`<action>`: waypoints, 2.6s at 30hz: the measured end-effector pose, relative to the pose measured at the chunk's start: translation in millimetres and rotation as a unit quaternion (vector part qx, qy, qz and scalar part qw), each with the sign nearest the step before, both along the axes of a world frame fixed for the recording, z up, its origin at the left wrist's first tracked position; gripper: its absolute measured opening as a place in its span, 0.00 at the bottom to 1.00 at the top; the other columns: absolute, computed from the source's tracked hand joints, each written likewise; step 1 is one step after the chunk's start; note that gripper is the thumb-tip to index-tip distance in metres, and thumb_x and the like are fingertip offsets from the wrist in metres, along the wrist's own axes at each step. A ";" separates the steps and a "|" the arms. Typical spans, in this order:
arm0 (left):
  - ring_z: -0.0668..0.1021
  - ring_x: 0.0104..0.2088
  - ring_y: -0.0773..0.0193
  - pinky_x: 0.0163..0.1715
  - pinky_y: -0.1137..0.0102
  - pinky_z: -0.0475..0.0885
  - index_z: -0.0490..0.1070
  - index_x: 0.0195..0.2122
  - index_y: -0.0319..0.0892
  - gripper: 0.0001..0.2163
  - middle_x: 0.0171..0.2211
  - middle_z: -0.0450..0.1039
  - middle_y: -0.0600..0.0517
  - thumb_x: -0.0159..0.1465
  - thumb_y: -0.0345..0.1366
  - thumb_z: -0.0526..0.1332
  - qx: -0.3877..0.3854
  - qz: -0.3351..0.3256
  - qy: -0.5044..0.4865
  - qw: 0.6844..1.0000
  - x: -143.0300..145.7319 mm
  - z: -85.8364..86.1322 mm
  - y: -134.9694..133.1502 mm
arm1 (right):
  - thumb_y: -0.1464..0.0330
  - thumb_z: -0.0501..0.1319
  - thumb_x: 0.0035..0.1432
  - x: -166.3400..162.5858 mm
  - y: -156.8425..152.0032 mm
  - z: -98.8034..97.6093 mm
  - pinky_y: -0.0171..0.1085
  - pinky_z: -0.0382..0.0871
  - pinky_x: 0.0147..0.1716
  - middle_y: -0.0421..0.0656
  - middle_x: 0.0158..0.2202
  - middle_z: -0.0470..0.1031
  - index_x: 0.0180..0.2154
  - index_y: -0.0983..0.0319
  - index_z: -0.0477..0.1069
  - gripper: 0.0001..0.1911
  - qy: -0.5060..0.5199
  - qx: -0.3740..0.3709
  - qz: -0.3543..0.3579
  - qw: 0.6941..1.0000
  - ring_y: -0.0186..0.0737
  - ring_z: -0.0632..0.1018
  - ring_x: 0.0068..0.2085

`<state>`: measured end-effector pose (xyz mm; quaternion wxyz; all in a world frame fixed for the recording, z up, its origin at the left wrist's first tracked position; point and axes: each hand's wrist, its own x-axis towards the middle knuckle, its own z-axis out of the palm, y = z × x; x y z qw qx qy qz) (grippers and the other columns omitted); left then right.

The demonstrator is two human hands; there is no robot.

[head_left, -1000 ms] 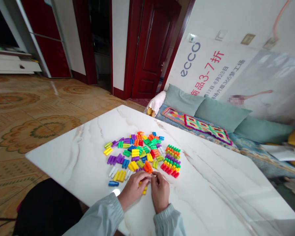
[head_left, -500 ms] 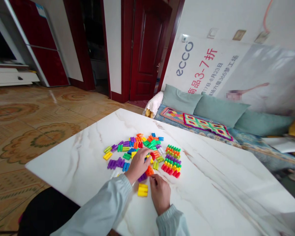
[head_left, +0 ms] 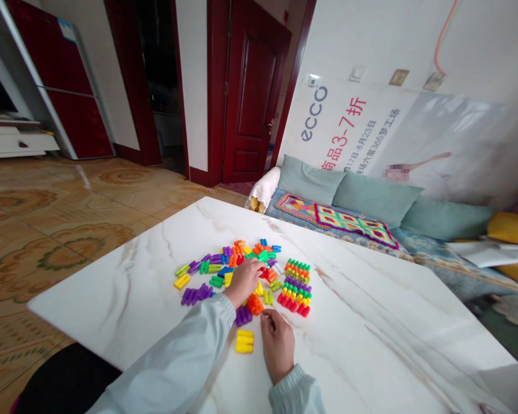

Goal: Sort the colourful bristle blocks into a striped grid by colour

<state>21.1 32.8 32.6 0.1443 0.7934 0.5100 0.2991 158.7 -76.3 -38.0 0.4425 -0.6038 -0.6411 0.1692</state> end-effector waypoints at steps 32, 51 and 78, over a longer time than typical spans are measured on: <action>0.73 0.51 0.54 0.50 0.55 0.73 0.75 0.37 0.44 0.15 0.43 0.75 0.47 0.60 0.19 0.54 0.066 -0.113 -0.052 0.990 -19.4 -58.3 -130.9 | 0.54 0.59 0.60 41.6 6.7 -14.1 0.38 0.72 0.33 0.47 0.34 0.80 0.38 0.62 0.75 0.18 0.046 0.044 -0.127 0.990 0.42 0.78 0.33; 0.74 0.50 0.54 0.50 0.55 0.73 0.75 0.37 0.45 0.13 0.42 0.75 0.47 0.62 0.22 0.55 0.053 -0.110 -0.073 0.990 -18.5 -51.0 -133.6 | 0.51 0.58 0.61 46.1 9.9 -10.7 0.37 0.71 0.29 0.47 0.34 0.79 0.38 0.63 0.75 0.21 0.020 0.077 -0.129 0.988 0.41 0.78 0.30; 0.76 0.51 0.51 0.53 0.59 0.69 0.78 0.41 0.44 0.14 0.44 0.78 0.46 0.54 0.25 0.65 -0.070 0.091 0.085 0.990 -36.3 -20.2 78.3 | 0.62 0.54 0.68 7.1 -17.4 21.0 0.31 0.65 0.27 0.42 0.27 0.76 0.30 0.59 0.76 0.17 -0.059 0.036 0.136 0.988 0.36 0.77 0.27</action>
